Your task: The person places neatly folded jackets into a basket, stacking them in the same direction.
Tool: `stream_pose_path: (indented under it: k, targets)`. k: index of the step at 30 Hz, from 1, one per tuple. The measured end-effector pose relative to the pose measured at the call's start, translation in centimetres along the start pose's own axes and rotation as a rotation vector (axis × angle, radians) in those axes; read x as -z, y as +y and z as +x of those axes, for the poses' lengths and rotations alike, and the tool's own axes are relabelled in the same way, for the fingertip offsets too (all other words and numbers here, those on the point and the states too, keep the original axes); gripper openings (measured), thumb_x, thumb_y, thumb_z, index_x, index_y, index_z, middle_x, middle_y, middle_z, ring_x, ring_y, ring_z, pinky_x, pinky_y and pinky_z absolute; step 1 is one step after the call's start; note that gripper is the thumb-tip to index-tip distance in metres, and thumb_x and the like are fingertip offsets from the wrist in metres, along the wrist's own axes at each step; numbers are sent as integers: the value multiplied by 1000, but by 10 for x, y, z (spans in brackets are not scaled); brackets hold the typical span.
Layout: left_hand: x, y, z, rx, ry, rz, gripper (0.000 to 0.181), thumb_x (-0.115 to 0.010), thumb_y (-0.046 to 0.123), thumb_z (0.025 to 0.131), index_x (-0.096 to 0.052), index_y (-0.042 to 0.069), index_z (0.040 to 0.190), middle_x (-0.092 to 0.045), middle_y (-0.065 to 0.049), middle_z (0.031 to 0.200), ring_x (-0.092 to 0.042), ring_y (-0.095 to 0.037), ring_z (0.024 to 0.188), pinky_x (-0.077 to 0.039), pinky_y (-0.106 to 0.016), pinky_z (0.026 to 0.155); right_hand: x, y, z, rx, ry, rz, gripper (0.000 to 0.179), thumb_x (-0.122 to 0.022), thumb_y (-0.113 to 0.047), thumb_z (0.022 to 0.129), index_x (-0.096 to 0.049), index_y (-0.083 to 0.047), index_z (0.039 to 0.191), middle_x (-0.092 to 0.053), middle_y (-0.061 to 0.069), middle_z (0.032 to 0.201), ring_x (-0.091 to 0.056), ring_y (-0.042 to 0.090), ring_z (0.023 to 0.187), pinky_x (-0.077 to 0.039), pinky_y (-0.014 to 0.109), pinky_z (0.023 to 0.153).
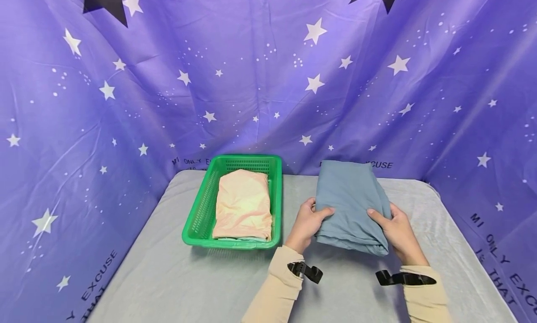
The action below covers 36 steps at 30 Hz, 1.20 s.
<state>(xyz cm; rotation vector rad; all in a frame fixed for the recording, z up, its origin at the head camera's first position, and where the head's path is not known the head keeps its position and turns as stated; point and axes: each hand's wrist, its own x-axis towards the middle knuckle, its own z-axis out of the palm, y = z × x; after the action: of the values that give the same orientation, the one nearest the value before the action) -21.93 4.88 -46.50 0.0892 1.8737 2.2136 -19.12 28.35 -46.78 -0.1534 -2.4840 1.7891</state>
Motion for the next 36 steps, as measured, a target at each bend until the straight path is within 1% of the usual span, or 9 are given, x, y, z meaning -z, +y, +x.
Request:
stream_pose_path:
  k: [5,8,10,13,15,18,24,30,36]
  targets:
    - [13,7,-3,-13,-11,4,42,-74,18,91,-59,4,128,-75,-9,102,-66,-10,76,-55,-24,69,-9,-5,1,28,-31,49,65,-64,-32,102,-42,7,149,-57,-31,107,-58,-11,98,-49,9,84]
    - [22,12,-5,-18,-17,9,41,-73,18,91,-58,5,126,-74,-7,99,-66,-10,73,-55,-25,67,-14,-8,2,29,-48,44,65,-64,-33,102,-43,6,150,-58,-27,110,-58,-11,99,-50,10,85]
    - [29,14,-7,-18,-20,17,40,-73,19,92,-58,6,126,-74,-7,97,-66,-10,72,-55,-25,67,-18,-11,2,30,-66,29,64,-63,-33,103,-42,6,150,-60,-19,116,-58,-10,99,-50,11,85]
    - [38,17,-9,-17,-20,37,38,-74,20,92,-58,8,125,-74,-4,95,-66,-12,71,-55,-26,66,-23,-15,4,42,-94,19,60,-61,-30,104,-43,6,149,-62,2,128,-57,-9,99,-50,12,85]
    - [44,19,-11,-24,-22,52,38,-73,20,93,-58,8,126,-74,-5,95,-67,-12,71,-55,-26,66,-27,-18,4,57,-115,20,58,-60,-27,105,-43,7,149,-58,15,135,-57,-9,100,-50,12,85]
    - [53,23,-13,-35,-23,68,39,-73,21,93,-58,8,127,-75,-6,96,-68,-14,71,-57,-28,67,-32,-22,6,73,-143,30,56,-58,-24,105,-43,7,149,-52,26,142,-57,-9,101,-51,13,84]
    - [68,32,-16,-49,-38,122,36,-71,25,96,-58,7,124,-71,-4,93,-67,-14,73,-56,-28,69,-39,-31,9,81,-179,31,54,-58,-23,105,-44,6,149,-54,27,140,-58,-6,99,-52,16,83]
    - [82,41,-18,-36,-44,157,34,-67,26,98,-57,10,127,-70,-2,95,-67,-14,77,-56,-29,72,-47,-38,13,87,-217,56,55,-60,-22,104,-44,6,149,-55,28,136,-61,-2,96,-54,18,82]
    - [97,47,-21,-33,-29,158,35,-66,23,99,-57,8,129,-70,-6,99,-69,-16,79,-59,-32,72,-59,-43,19,124,-267,37,54,-62,-22,103,-46,4,148,-56,28,136,-62,3,97,-55,21,82]
